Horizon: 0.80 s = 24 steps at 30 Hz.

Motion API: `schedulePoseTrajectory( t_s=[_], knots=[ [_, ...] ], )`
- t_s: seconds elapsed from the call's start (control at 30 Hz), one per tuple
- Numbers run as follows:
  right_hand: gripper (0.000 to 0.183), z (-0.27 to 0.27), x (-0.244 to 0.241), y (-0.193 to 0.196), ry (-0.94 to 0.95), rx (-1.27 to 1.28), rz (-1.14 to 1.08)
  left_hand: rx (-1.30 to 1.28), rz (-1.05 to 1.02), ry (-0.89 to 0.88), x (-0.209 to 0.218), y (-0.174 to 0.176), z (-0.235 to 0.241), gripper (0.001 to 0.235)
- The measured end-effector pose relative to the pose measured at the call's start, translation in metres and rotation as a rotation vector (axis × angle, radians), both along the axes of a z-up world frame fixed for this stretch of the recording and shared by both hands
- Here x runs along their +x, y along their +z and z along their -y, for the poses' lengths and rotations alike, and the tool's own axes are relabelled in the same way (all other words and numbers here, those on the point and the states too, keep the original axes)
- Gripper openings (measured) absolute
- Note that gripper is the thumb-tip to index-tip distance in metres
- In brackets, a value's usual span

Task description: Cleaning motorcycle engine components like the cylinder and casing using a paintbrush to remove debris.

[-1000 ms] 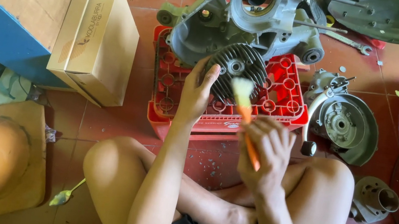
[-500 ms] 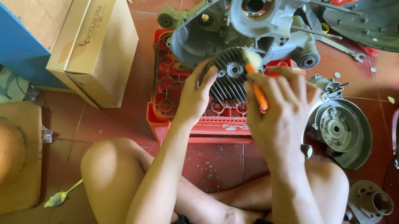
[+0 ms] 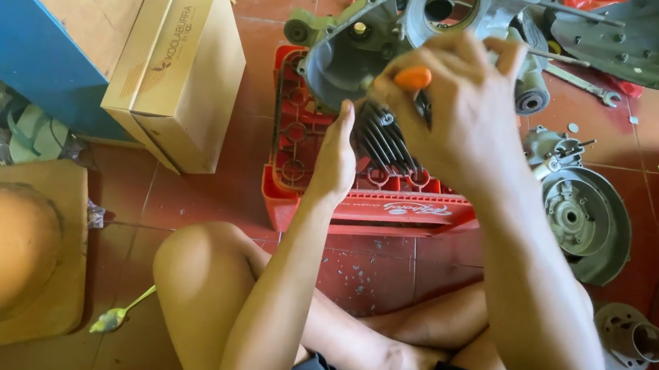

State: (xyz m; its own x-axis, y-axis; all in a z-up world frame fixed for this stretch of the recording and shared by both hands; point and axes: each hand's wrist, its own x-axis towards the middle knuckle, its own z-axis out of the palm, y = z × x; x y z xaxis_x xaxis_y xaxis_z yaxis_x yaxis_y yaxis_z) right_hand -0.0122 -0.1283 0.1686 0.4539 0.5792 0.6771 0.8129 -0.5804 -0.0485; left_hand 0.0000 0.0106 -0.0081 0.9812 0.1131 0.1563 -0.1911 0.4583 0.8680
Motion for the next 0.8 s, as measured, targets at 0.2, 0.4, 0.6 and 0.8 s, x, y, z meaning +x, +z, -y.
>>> schedulePoseTrajectory(
  t_s=[0.2, 0.4, 0.6, 0.8],
  knots=[
    [0.012, -0.021, 0.032, -0.009, -0.103, -0.204, 0.248, -0.175, 0.066, -0.119, 0.005, -0.01, 0.0, 0.079],
    [0.017, -0.031, 0.022, 0.002, 0.069, -0.105, 0.049, -0.2, 0.021, -0.171, 0.012, -0.022, -0.002, 0.107],
    [0.011, -0.023, -0.008, -0.018, -0.189, -0.202, 0.296, -0.182, -0.01, -0.169, 0.013, -0.026, -0.004, 0.107],
    [0.005, -0.024, -0.056, -0.072, 0.078, -0.003, 0.182, -0.499, 0.14, -0.394, 0.018, -0.03, -0.01, 0.114]
  ],
)
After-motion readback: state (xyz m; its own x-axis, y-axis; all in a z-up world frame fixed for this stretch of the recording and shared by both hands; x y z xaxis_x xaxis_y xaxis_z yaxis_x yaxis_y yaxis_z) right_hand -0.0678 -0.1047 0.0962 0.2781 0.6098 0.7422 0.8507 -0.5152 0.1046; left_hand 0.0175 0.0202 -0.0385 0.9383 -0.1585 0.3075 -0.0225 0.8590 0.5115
